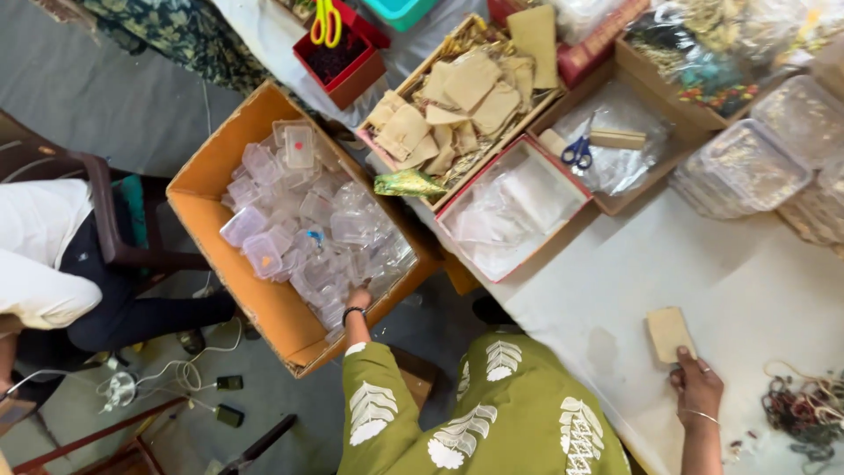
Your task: The person packs small jewelry items into plastic bags and small containers, then places them into paper bags. They handle necklaces and bracelets, organizing them into boxes and containers on a cluttered work table.
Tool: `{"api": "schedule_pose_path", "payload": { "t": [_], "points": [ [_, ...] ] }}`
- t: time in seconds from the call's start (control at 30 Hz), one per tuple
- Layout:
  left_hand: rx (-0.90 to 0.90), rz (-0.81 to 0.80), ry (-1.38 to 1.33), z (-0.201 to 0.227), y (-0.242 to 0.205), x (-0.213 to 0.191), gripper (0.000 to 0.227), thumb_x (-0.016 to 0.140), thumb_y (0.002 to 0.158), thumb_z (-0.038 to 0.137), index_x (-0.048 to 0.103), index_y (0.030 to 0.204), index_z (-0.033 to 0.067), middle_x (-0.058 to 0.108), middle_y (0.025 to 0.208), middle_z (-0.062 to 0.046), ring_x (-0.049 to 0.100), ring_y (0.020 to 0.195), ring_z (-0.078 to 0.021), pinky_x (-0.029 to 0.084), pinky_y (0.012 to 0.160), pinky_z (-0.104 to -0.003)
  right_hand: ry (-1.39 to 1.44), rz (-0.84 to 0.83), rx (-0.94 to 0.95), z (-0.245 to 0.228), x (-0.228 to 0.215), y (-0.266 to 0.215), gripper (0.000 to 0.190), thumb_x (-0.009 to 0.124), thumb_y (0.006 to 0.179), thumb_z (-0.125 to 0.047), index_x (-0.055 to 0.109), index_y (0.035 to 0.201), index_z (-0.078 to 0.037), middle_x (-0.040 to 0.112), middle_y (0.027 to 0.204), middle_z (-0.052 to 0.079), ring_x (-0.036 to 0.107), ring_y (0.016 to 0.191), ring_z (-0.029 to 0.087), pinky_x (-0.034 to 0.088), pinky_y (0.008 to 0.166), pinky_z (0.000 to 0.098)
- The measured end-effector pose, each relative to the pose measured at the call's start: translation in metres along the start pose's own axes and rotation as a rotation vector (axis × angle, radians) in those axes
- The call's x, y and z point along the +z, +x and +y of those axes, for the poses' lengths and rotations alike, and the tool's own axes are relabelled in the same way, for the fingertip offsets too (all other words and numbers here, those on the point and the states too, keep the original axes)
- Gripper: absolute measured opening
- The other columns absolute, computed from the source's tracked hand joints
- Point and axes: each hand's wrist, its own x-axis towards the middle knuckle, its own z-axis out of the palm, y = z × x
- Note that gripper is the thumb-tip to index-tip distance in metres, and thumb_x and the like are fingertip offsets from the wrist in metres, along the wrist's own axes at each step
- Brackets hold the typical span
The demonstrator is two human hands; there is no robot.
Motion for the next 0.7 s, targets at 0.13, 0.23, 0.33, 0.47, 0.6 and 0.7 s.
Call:
{"api": "schedule_pose_path", "payload": {
  "t": [0.13,0.23,0.33,0.47,0.6,0.7],
  "points": [
    [0.087,-0.081,0.136,-0.003,-0.012,-0.003,0.064,0.049,0.097,0.017,0.042,0.151,0.0498,0.003,0.174,0.002,-0.003,0.159,-0.0388,0.010,0.124,-0.062,-0.007,0.028,0.027,-0.010,0.004,-0.013,0.025,0.077,0.098,-0.025,0.065,0.100,-0.003,0.057,0.076,-0.003,0.046,0.058,0.008,0.030,0.049,0.0224],
    [0.119,-0.129,0.217,0.010,-0.012,-0.005,0.072,0.045,0.097,0.005,0.044,0.152,0.0509,0.000,0.176,0.003,-0.006,0.161,-0.0382,0.008,0.124,-0.063,-0.014,0.049,0.014,-0.010,0.007,-0.015,0.025,0.078,0.100,-0.025,0.064,0.101,-0.004,0.055,0.075,-0.003,0.047,0.058,0.008,0.029,0.049,0.0227],
    [0.095,-0.162,0.231,0.014,0.014,0.015,0.066,0.044,0.099,0.006,0.040,0.156,0.0392,0.003,0.175,0.006,-0.003,0.160,-0.0376,0.010,0.123,-0.066,0.003,0.094,0.024,-0.008,0.009,-0.015,0.026,0.079,0.099,-0.025,0.064,0.100,-0.004,0.057,0.077,-0.004,0.046,0.059,0.008,0.028,0.049,0.0227],
    [0.091,-0.079,0.213,0.025,0.022,0.020,0.065,0.049,0.096,0.009,0.034,0.158,0.0184,0.011,0.169,0.003,0.003,0.155,-0.0372,0.011,0.117,-0.071,0.019,0.131,0.026,-0.002,0.011,-0.019,0.024,0.079,0.099,-0.024,0.063,0.099,-0.006,0.056,0.076,-0.004,0.047,0.058,0.007,0.029,0.049,0.0224],
    [0.362,0.612,-0.030,0.063,-0.045,-0.031,0.045,0.064,0.091,0.017,0.060,0.136,0.0081,0.050,0.148,-0.008,0.044,0.136,-0.0296,0.031,0.108,-0.060,0.081,0.146,-0.005,0.000,0.011,-0.013,0.021,0.079,0.098,-0.025,0.064,0.096,-0.010,0.055,0.076,-0.006,0.046,0.059,0.006,0.030,0.049,0.0209],
    [0.633,0.931,-0.338,0.100,-0.123,-0.077,0.028,0.074,0.096,0.021,0.069,0.121,0.0095,0.069,0.128,-0.010,0.065,0.116,-0.0290,0.044,0.101,-0.049,0.076,0.158,-0.017,0.009,0.009,-0.010,0.023,0.079,0.097,-0.026,0.062,0.091,-0.012,0.053,0.074,-0.006,0.044,0.058,0.006,0.028,0.049,0.0224]
  ]
}}
